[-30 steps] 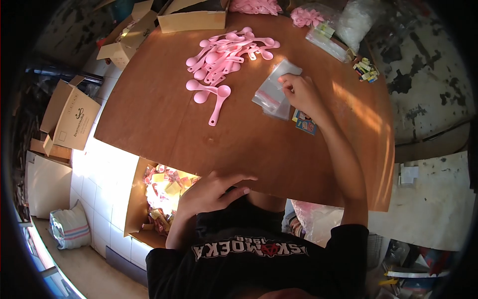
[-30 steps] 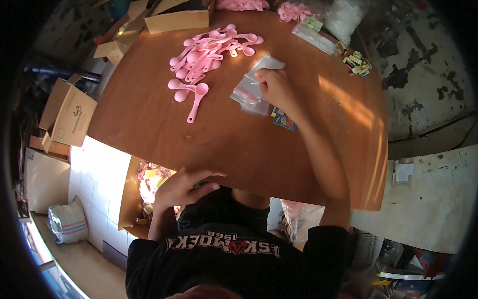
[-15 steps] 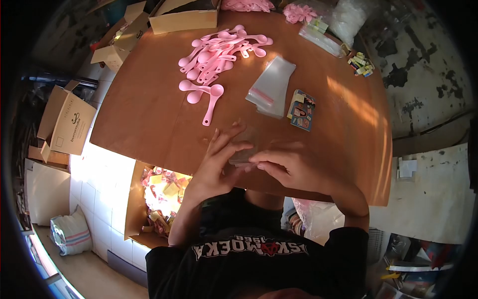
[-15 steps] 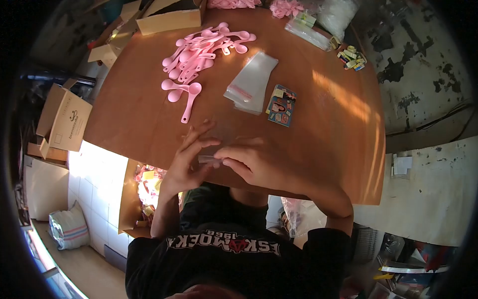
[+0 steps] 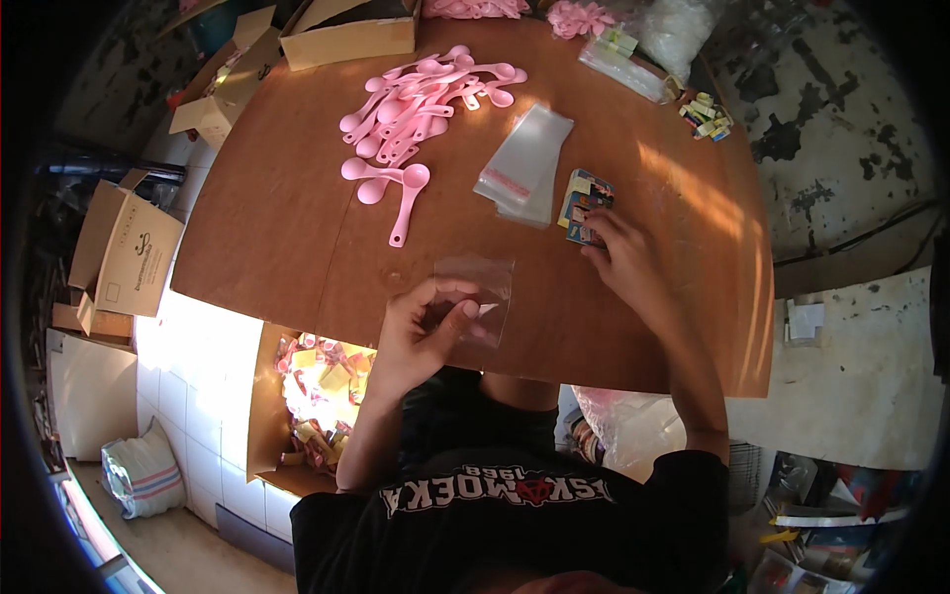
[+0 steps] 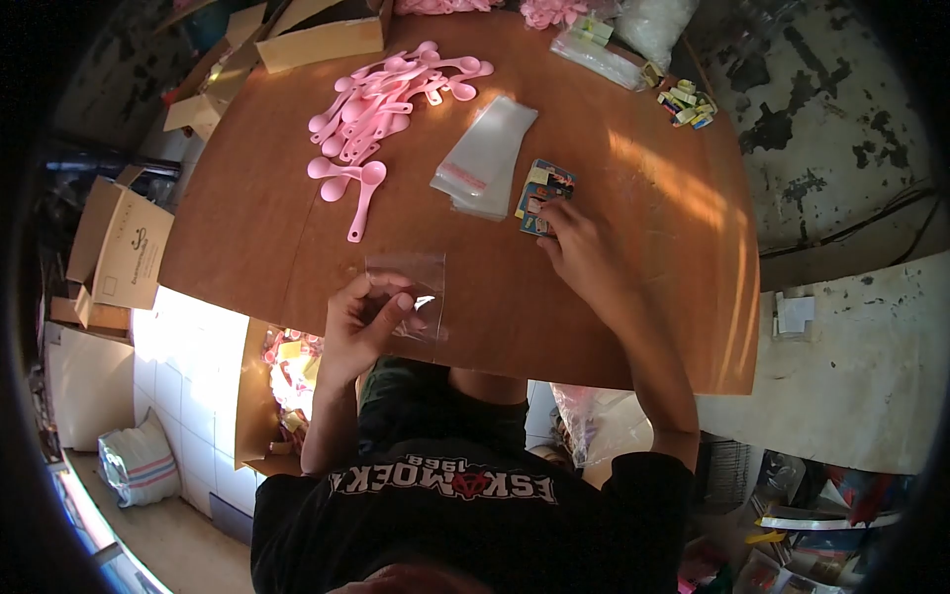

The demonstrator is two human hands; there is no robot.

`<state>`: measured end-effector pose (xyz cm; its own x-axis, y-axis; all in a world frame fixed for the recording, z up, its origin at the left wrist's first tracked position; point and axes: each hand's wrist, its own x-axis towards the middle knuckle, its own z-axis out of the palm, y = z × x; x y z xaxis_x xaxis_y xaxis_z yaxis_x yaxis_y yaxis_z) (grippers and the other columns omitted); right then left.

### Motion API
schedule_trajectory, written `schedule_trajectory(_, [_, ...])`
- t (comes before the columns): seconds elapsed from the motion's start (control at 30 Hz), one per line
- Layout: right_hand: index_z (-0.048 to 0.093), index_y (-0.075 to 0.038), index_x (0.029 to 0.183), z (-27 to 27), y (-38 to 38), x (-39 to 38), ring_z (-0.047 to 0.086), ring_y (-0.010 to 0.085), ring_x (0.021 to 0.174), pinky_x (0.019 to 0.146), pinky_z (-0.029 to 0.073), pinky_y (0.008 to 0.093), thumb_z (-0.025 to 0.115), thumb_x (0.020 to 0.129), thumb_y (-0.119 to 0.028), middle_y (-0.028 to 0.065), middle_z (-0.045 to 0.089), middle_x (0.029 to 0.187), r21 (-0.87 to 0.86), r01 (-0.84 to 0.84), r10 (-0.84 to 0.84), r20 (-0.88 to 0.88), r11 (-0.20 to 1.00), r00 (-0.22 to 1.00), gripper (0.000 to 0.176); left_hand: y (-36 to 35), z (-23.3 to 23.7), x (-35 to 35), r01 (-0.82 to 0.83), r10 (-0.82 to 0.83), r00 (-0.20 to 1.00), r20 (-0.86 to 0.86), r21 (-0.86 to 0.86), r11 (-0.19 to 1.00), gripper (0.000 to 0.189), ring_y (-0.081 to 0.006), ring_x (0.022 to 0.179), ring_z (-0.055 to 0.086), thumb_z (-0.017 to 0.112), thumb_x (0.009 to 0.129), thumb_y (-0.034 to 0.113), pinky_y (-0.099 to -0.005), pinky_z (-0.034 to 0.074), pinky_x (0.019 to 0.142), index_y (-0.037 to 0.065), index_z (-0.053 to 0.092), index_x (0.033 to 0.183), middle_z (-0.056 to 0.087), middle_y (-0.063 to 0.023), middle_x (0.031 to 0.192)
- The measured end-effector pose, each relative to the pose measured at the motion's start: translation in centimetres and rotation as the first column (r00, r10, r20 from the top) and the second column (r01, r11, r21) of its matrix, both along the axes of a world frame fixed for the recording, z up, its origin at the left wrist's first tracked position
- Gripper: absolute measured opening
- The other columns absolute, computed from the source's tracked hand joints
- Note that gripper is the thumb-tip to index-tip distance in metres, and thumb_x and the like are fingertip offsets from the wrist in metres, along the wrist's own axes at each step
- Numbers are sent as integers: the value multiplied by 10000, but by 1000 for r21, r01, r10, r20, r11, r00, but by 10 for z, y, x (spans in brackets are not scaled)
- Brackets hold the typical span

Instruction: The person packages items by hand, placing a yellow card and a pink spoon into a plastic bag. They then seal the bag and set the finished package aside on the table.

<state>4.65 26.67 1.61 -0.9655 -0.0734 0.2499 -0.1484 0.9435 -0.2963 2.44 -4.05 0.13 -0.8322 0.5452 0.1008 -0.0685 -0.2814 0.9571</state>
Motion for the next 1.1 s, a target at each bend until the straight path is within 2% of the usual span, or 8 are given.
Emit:
schedule_trajectory(0.2, [679, -11, 921, 1, 8, -3, 666, 325, 884, 761, 541, 391, 736, 749, -16, 159, 674, 1024, -237, -3, 3, -3, 972, 1000, 181, 1, -3, -2, -41, 40, 999, 25, 50, 998, 191, -146, 747, 683, 607, 955, 67, -259, 552, 675, -55, 620, 1101, 709, -123, 950])
schedule_trajectory(0.43, [706, -7, 921, 50, -17, 12, 691, 254, 776, 719, 549, 316, 748, 785, -61, 132, 701, 908, -19, 122, -123, -284, 992, 951, 152, 3, 0, -8, -139, 143, 989, 43, -85, 987, 181, -110, 731, 658, 636, 948, 112, -233, 519, 655, -52, 685, 1005, 716, -81, 872])
schedule_trajectory(0.5, [691, 23, 959, 60, -32, 22, 682, 164, 778, 725, 534, 263, 735, 831, -44, 106, 708, 901, -486, -33, -141, -317, 874, 938, 151, 4, -3, -9, -149, 151, 988, 19, -92, 985, 173, -102, 720, 649, 641, 943, 105, -231, 510, 654, -53, 691, 995, 713, -72, 855])
schedule_trajectory(0.53, [691, 23, 959, 63, -39, 24, 682, 164, 778, 725, 534, 263, 735, 831, -44, 106, 708, 901, -490, -33, -141, -315, 871, 939, 151, 6, -5, -9, -105, 109, 994, 32, -98, 990, 162, -91, 711, 639, 641, 939, 93, -233, 503, 653, -52, 694, 991, 708, -64, 844])
schedule_trajectory(0.6, [674, 40, 994, 66, -54, 26, 654, 116, 808, 736, 523, 251, 712, 870, -40, 74, 698, 898, -760, -164, -78, -272, 629, 959, 153, 8, -6, -7, -54, 59, 997, 47, -103, 993, 151, -81, 703, 628, 642, 936, 80, -234, 496, 653, -51, 697, 988, 704, -56, 833])
schedule_trajectory(0.7, [669, 37, 1021, 69, -66, 19, 652, 115, 827, 759, 523, 252, 709, 872, -38, 70, 694, 926, -811, -211, -12, -259, 546, 966, 171, 10, 2, -4, 33, -39, 999, -30, -173, 984, 127, -99, 788, 636, 641, 926, 47, -238, 502, 728, -48, 704, 980, 715, -62, 884])
schedule_trajectory(0.8, [671, 32, 1015, 61, -69, 7, 648, 111, 832, 773, 518, 246, 717, 864, -38, 73, 689, 930, -806, -216, 14, -249, 551, 968, 172, 10, 2, 0, 33, -40, 997, -71, -99, 995, 147, -81, 685, 628, 643, 934, 85, -225, 495, 647, -38, 704, 987, 703, -51, 844])
schedule_trajectory(1.1, [660, 23, 947, 46, -63, -5, 652, 96, 799, 736, 517, 237, 728, 854, -38, 58, 692, 864, -747, -210, 103, -188, 631, 977, 131, -4, -1, -7, 65, -63, 998, 17, -178, 982, 145, -128, 697, 662, 624, 942, 60, -246, 509, 661, -53, 685, 1009, 708, -100, 913])
